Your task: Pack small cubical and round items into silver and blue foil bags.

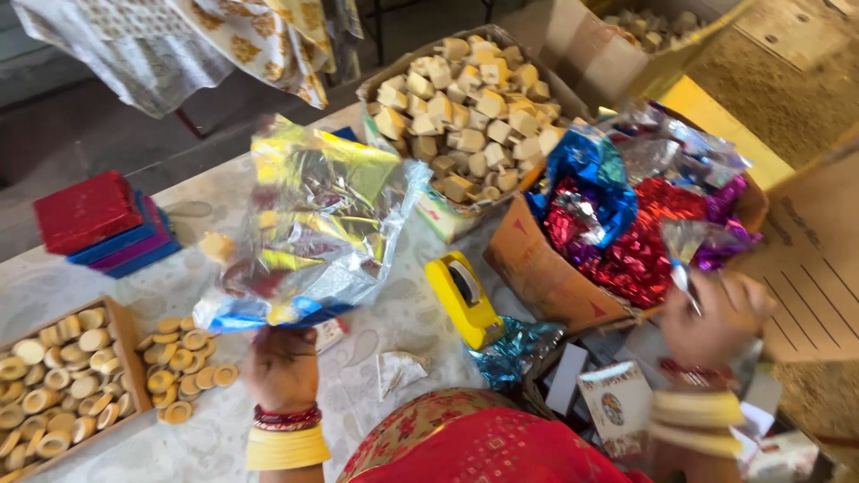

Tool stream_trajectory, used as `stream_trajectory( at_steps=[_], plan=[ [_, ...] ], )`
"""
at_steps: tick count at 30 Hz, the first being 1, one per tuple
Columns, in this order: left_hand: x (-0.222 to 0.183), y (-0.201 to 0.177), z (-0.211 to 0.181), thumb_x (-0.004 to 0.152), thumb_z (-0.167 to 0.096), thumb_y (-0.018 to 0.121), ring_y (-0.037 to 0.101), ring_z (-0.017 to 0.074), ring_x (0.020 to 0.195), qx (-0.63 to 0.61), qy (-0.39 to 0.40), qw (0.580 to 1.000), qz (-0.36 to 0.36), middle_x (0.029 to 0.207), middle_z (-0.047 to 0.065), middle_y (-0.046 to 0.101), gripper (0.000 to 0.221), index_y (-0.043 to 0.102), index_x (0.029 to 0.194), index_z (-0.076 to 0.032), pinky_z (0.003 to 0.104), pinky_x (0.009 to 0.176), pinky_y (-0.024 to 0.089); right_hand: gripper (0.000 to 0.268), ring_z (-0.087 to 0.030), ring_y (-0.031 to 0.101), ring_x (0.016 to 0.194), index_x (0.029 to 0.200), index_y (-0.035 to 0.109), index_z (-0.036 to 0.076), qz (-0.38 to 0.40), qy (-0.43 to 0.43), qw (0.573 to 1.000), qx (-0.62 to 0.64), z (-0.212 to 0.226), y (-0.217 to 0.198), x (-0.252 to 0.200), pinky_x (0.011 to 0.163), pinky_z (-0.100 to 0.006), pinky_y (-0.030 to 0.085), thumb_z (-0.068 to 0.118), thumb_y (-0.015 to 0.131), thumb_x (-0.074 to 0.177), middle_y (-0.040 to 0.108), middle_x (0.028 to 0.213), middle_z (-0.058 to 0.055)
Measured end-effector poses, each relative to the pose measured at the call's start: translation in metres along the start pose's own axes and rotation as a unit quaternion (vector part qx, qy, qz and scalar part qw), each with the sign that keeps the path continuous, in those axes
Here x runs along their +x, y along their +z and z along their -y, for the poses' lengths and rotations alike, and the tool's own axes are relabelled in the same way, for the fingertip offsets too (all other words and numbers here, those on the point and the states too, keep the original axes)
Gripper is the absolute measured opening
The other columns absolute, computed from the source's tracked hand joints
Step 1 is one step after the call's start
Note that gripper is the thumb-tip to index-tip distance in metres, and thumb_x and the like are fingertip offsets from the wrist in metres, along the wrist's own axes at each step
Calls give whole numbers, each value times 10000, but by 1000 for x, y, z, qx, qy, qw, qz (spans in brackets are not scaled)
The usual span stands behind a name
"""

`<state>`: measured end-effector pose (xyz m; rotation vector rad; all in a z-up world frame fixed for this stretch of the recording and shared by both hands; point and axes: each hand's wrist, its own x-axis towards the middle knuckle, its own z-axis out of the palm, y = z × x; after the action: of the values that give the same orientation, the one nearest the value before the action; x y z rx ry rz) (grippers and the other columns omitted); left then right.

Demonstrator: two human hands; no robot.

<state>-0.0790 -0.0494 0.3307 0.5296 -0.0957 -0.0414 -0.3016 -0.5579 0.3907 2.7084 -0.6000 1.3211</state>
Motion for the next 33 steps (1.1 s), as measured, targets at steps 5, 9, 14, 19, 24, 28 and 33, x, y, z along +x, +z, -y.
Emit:
stream_trajectory(
  at_steps=[5, 9, 14, 19, 24, 28, 33],
  plan=[
    [8, 14, 16, 950, -324, 498, 659, 295, 1163, 38, -25, 999, -9, 1282, 117, 687, 461, 594, 1335, -91, 469, 934, 541, 105, -277, 605, 680, 885, 696, 95, 183, -29, 970, 156, 45, -6, -36, 606, -401, 487, 149, 701, 796, 625, 776, -114],
    [7, -25, 43, 1012, -257, 515, 670, 294, 1080, 66, -21, 997, 26, 1190, 99, 709, 268, 605, 1199, -88, 486, 746, 553, 346, -329, 698, 765, 1054, 702, 197, 393, -78, 908, 125, 46, 43, -108, 658, -453, 563, 287, 743, 723, 714, 863, -108],
    [3, -18, 52, 1102, -185, 492, 658, 244, 979, 104, -78, 992, -3, 1076, 94, 679, 240, 620, 1218, -18, 434, 803, 559, 649, -369, 683, 1005, 1378, 546, 270, 560, -17, 822, 98, 92, 17, -58, 849, -458, 557, 421, 740, 777, 698, 1089, -161],
    [-4, 19, 48, 1043, -179, 469, 653, 197, 906, 172, -144, 974, -15, 1025, 87, 673, 314, 617, 1292, -60, 390, 752, 564, 741, -356, 654, 1118, 1454, 466, 182, 498, 19, 825, 268, 146, 12, -17, 941, -435, 511, 476, 750, 836, 679, 1179, -208],
    [-18, 4, 62, 989, -184, 484, 692, 264, 961, 192, -192, 961, 45, 1112, 126, 703, 347, 563, 1295, -42, 416, 773, 586, 464, -214, 664, 1013, 1207, 647, 66, 347, 15, 761, 548, 141, 46, -33, 916, -383, 515, 316, 828, 861, 720, 1090, -97],
    [-25, -36, 79, 983, -111, 567, 697, 318, 894, 318, -219, 921, 55, 1067, 206, 719, 308, 589, 1256, 32, 433, 781, 574, 554, -190, 659, 1015, 1314, 581, -3, 300, 292, 546, 726, 147, 37, -23, 910, -357, 522, 281, 808, 896, 708, 1140, -93],
    [-27, -24, 89, 997, -36, 516, 645, 237, 1050, 373, -119, 912, 124, 1179, 157, 653, 307, 541, 1292, 44, 357, 938, 519, 658, -151, 578, 1143, 1428, 503, 90, 270, 146, 587, 749, 143, -16, 23, 994, -301, 464, 243, 815, 869, 589, 1294, -48]
  ],
)
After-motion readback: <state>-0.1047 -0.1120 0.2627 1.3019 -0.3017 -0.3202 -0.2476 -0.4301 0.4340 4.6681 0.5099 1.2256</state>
